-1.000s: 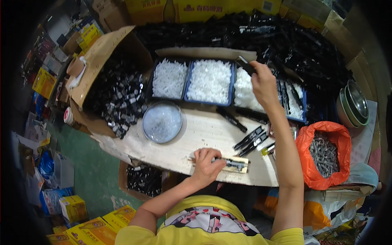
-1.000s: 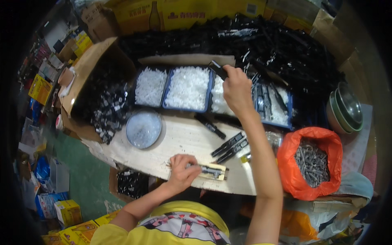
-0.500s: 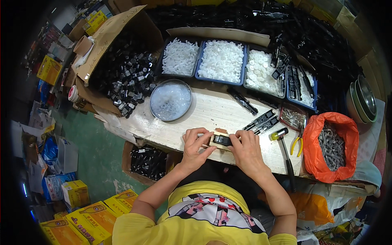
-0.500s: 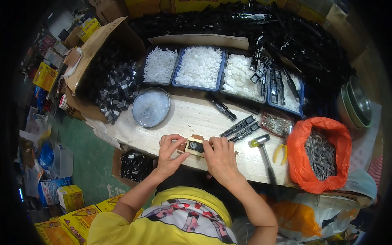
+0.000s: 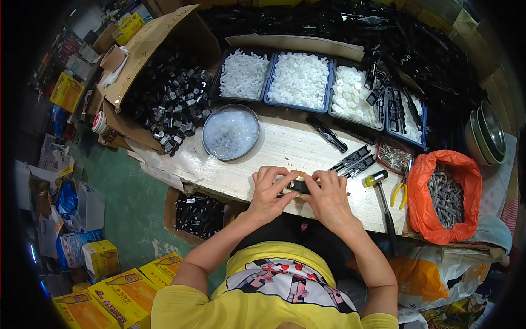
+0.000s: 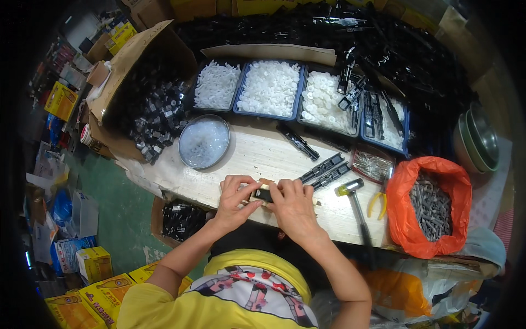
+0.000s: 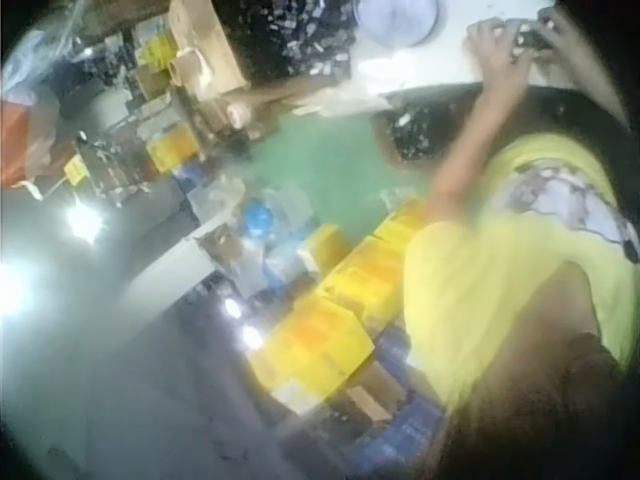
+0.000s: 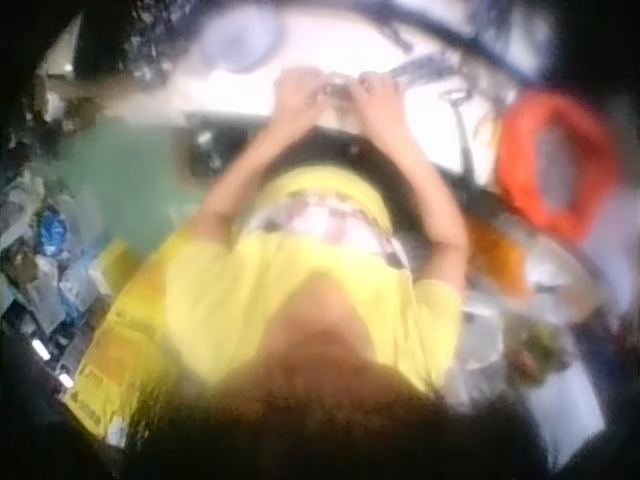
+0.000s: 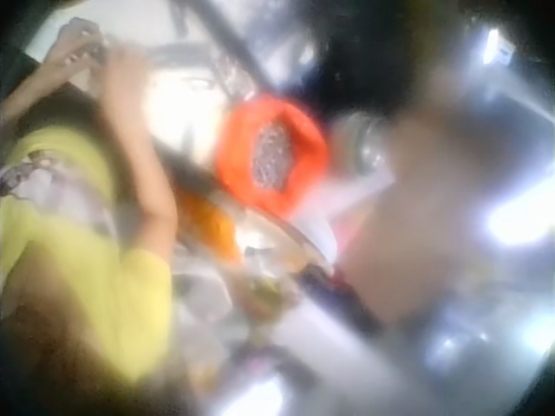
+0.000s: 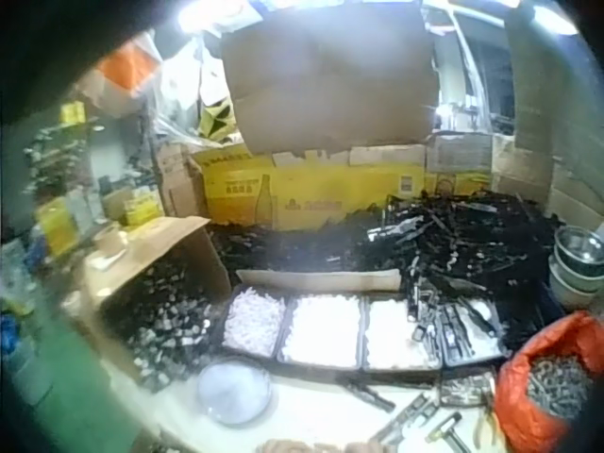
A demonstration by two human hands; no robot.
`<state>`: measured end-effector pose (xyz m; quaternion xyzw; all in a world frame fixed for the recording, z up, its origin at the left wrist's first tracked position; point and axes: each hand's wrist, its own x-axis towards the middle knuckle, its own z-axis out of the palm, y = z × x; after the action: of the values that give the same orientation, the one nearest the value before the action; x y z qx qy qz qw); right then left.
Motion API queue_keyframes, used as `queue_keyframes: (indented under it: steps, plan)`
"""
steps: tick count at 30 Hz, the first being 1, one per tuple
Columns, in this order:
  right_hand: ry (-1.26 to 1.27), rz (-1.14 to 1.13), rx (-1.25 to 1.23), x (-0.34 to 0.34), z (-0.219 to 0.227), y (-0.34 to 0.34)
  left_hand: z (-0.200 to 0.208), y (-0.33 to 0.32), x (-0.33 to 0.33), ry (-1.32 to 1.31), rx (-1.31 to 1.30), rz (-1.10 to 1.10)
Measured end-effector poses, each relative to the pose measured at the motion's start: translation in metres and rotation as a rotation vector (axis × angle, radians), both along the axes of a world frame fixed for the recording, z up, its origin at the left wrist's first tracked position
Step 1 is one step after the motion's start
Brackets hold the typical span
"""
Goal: The person assembles small lock mechanisms at a cluttered workbench. They pick up black lock bodies, insert white plastic components and metal pins, and use a hammer to tap parts into place. Finished units are placed into a cardboard box to the left.
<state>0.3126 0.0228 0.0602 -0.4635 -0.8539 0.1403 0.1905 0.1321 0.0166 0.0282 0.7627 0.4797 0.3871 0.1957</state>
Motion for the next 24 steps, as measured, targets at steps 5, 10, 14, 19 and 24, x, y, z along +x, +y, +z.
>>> queue_keyframes:
  steps: [5, 10, 14, 19, 24]
  plan:
    - [0.188, -0.225, 0.089, 0.046, 0.001, -0.007, 0.007, 0.01, 0.009, 0.13, 0.061, -0.172]
    - [0.092, -0.467, 0.082, 0.102, -0.013, -0.027, -0.005, 0.019, 0.007, 0.242, 0.184, -0.308]
    - [-0.1, -0.626, 0.132, 0.113, -0.023, -0.042, -0.007, 0.022, 0.004, 0.245, 0.232, -0.344]
    - [-0.183, -0.684, 0.143, 0.123, -0.043, -0.041, -0.001, 0.021, 0.006, 0.364, 0.262, -0.366]
    - [0.167, -0.497, 0.058, 0.097, -0.013, -0.052, 0.012, 0.019, 0.002, 0.517, 0.148, -0.434]
